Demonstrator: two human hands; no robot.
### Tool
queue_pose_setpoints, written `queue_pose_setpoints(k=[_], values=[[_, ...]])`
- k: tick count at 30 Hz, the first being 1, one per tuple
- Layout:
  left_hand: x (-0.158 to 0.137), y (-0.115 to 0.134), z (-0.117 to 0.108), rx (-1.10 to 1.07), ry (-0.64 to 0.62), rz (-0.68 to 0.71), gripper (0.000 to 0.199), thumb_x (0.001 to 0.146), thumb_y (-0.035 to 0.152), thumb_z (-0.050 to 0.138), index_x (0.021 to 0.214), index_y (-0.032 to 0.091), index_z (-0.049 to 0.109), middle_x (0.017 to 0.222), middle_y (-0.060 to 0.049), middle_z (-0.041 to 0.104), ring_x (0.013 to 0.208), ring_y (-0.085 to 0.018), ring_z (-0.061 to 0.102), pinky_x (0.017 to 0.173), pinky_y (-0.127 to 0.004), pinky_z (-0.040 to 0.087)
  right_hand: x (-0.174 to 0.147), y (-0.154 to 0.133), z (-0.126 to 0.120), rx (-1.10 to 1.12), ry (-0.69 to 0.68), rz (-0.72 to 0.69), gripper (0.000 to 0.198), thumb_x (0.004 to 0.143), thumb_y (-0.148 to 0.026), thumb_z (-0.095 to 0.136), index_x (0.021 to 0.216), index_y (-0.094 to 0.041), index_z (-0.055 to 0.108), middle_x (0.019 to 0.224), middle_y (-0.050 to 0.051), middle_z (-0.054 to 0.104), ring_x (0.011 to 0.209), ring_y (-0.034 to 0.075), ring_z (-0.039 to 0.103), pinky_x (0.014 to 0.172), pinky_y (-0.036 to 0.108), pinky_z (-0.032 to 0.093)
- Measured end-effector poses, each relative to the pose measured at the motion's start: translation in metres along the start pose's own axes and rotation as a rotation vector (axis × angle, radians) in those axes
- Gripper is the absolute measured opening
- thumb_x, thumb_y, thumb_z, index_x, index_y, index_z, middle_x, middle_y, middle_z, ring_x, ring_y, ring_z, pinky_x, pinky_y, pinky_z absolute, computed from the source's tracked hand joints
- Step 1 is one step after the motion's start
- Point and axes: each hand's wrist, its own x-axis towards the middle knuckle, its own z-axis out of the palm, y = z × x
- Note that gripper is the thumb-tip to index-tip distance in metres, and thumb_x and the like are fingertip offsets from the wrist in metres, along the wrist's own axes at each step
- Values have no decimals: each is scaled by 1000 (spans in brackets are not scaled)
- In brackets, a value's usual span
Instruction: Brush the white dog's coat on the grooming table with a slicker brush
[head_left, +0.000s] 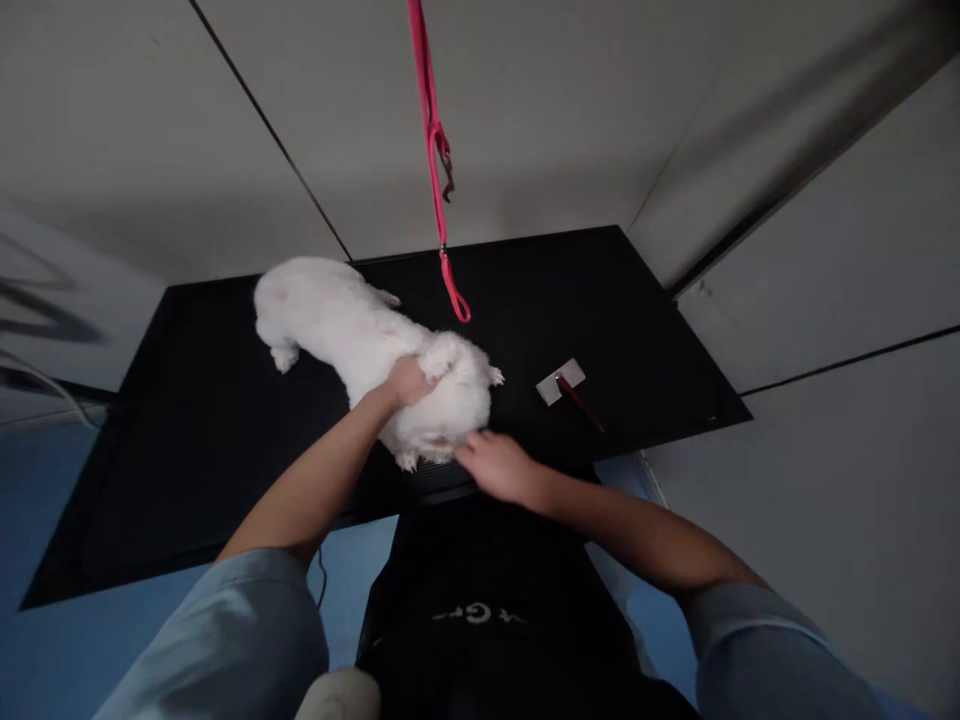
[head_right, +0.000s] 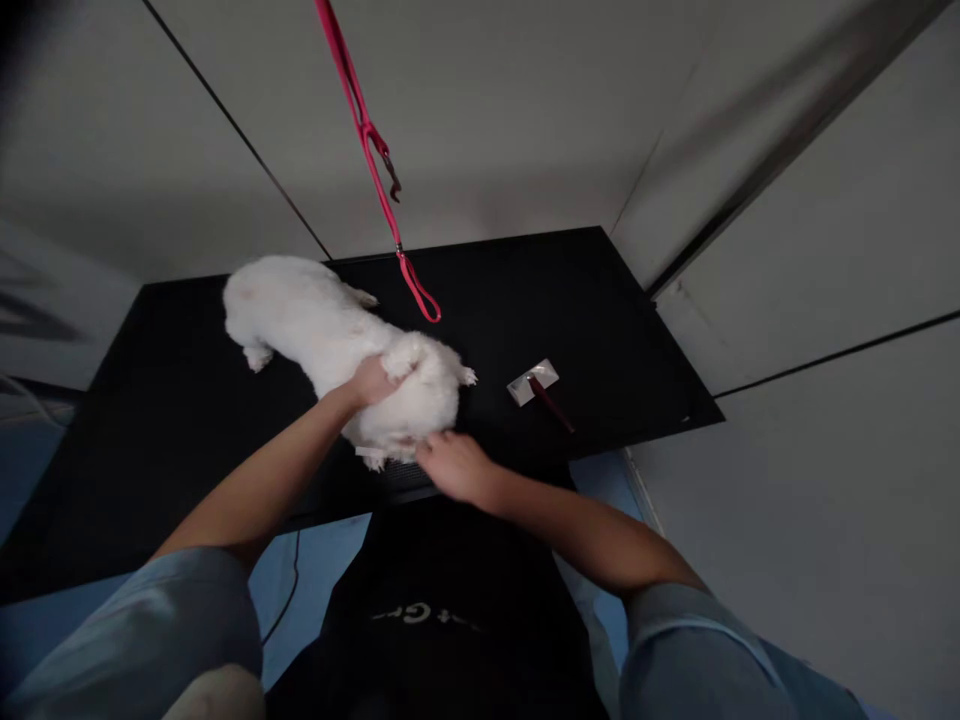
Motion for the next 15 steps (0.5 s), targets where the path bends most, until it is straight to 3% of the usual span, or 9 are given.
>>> queue_pose_setpoints(k=[1,3,7,15], values=[[-1,0,0,1,13,10,43,88,41,43,112,15,69,117,-14,68,116,-35,57,98,-42,42,6,6,-6,-16,49,59,25,94,-12,43,109,-15,63,108,14,63,98,25,63,75,35,53],[-3,0,-1,4,36,30,46,90,41,41,115,13,67,119,-15,67,116,-35,57,98,-42,42,14,14,-13,-22,18,86,25,93,-11,42,106,-13,64,108,15,64,97,24,64,77,34,52],[-7,3,-3,-30,39,48,44,90,38,44,115,10,67,120,-18,66,114,-34,59,97,-41,43,8,11,-10,44,-104,-23,26,89,-6,44,105,-11,64,105,13,66,85,22,68,70,31,52],[-10,1,-4,-28,41,64,40,90,36,45,112,11,67,119,-15,68,113,-31,58,98,-40,42,3,12,-24,102,-197,-230,18,85,-12,55,98,-11,66,99,12,68,85,23,68,71,31,52]])
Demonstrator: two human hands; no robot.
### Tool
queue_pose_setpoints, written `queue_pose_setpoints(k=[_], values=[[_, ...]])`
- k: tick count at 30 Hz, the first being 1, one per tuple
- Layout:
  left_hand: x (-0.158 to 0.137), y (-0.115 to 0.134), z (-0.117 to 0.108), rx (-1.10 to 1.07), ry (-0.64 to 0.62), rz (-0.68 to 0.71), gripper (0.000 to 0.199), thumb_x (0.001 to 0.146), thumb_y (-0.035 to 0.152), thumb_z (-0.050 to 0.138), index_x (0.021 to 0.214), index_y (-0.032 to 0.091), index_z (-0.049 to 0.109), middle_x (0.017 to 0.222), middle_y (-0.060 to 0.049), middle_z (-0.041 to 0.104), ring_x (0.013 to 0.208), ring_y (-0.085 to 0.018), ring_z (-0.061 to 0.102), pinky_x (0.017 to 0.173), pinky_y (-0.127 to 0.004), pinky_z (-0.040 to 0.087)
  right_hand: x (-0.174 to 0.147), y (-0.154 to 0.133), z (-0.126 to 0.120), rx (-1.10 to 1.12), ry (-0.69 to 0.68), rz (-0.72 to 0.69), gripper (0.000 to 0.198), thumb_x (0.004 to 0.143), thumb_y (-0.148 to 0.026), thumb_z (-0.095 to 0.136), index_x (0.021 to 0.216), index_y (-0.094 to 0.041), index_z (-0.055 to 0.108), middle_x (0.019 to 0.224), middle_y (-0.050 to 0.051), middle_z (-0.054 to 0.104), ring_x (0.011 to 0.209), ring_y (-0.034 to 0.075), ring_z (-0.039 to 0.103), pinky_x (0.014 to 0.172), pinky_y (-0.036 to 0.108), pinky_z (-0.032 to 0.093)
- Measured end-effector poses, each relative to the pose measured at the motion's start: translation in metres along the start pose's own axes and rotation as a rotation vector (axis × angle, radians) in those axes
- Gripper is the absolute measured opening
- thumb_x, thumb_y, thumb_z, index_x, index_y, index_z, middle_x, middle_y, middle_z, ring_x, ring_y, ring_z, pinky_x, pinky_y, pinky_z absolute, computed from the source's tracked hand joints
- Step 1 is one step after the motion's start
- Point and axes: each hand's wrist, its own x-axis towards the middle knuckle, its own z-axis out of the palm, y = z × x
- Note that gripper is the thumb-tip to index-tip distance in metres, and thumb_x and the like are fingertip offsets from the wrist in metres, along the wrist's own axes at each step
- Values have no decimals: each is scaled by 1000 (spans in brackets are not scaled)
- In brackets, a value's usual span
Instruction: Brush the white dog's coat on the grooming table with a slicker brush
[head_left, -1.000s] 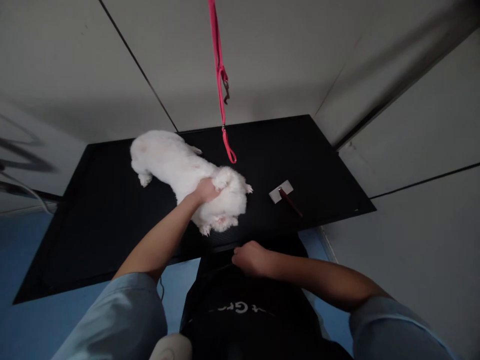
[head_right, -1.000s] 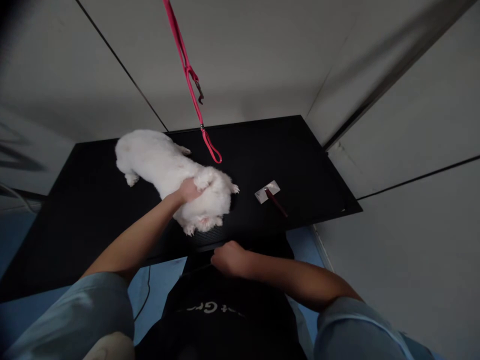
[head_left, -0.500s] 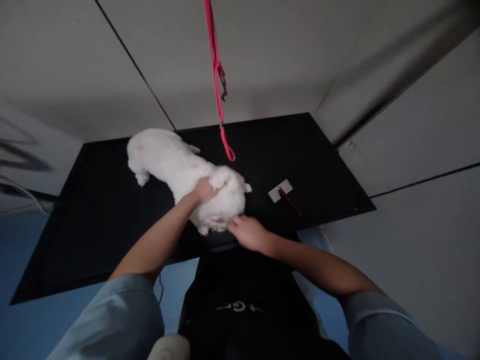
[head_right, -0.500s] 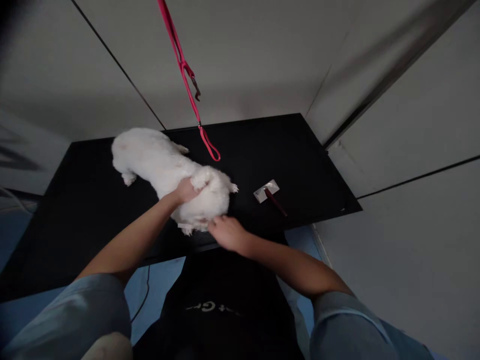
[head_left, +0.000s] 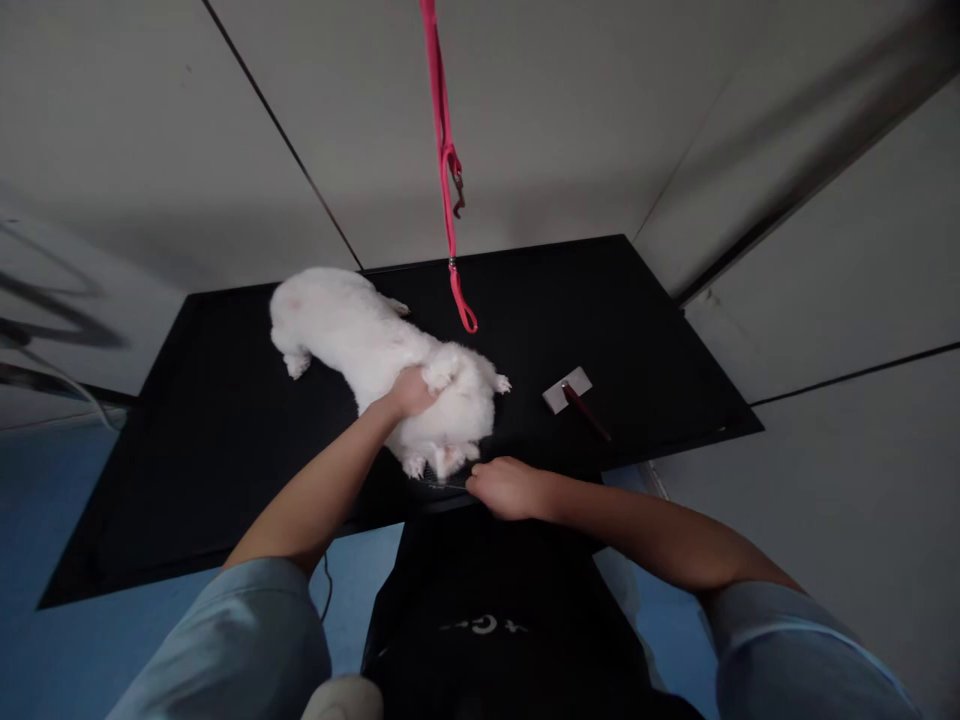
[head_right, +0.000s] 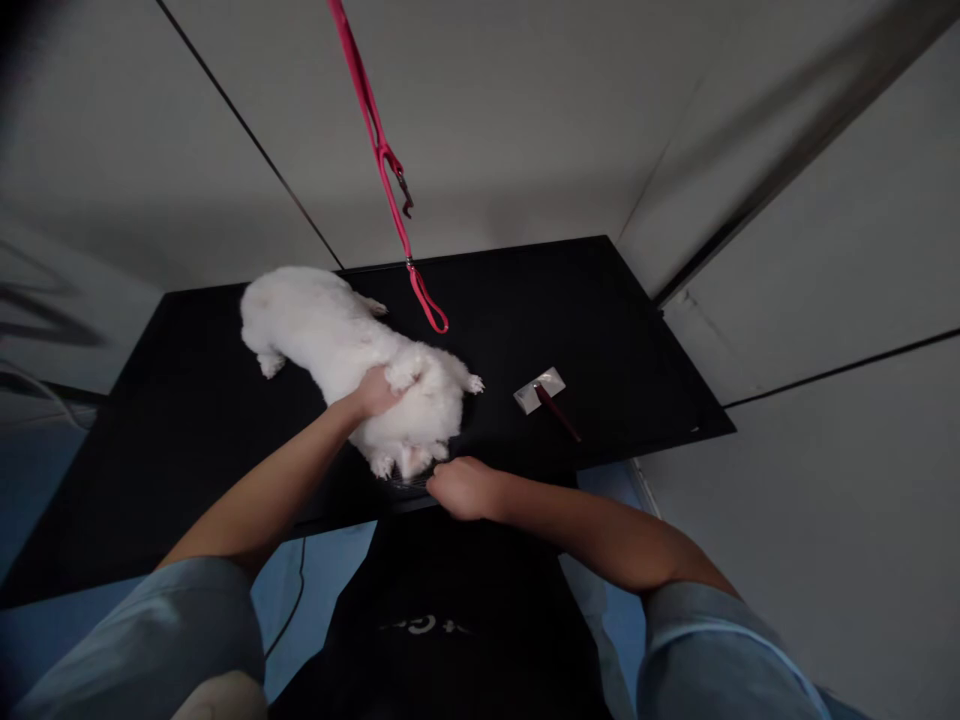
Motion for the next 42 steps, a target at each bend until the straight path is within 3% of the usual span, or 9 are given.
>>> queue_pose_setpoints(k=[4,7,12,21,25,30,35,38,42], values=[[-3,2,-2,-11,4,-15,39,88,36,47,108,9,68,114,-17,69,106,-32,61,92,-40,45,11,13,-7,-77,174,140,25,89,-13,49,109,-14,64,104,12,66,92,24,66,76,34,52],[-2,2,-2,-9,7,-14,38,88,36,46,105,12,69,112,-16,70,106,-32,62,92,-40,44,16,12,2,-143,154,188,26,92,-10,43,107,-12,64,105,14,65,92,24,66,75,34,53],[2,-5,2,20,10,39,40,88,38,46,105,11,70,111,-16,69,107,-32,60,93,-41,43,6,-10,19,-120,47,89,23,90,-7,44,102,-11,64,100,12,66,80,21,68,66,30,52],[4,-9,6,-16,22,41,39,87,41,47,103,14,70,110,-15,70,106,-32,60,91,-40,43,-4,-12,-8,-107,15,-28,20,88,-12,46,99,-12,63,97,11,67,76,21,67,62,30,50],[5,-6,7,28,-2,3,37,87,43,47,97,17,71,103,-13,72,103,-32,61,89,-39,44,-8,-21,-3,-97,-14,-58,21,88,-12,46,98,-11,64,96,12,67,75,19,66,61,28,47],[6,-4,6,45,0,-8,36,87,40,48,97,13,70,103,-14,71,98,-29,62,87,-38,44,-11,-35,9,-6,-111,-247,14,87,-20,53,91,-17,66,92,6,68,68,17,64,53,26,43],[6,-5,6,67,1,33,35,88,34,47,101,10,69,106,-14,70,101,-29,61,90,-38,43,3,-12,-7,-58,100,148,23,86,-12,49,103,-11,64,102,14,68,84,23,68,66,31,49],[5,-4,6,44,-5,34,37,88,36,46,99,10,70,104,-15,71,100,-30,62,89,-38,44,4,-2,-7,2,-15,105,19,83,-13,54,98,-10,64,99,15,69,85,24,69,68,30,50],[3,-5,7,6,-8,32,38,86,39,48,96,11,71,102,-16,71,100,-31,62,90,-39,43,-5,-11,7,27,-12,18,22,84,-12,52,102,-8,64,99,16,69,84,23,69,69,30,51]])
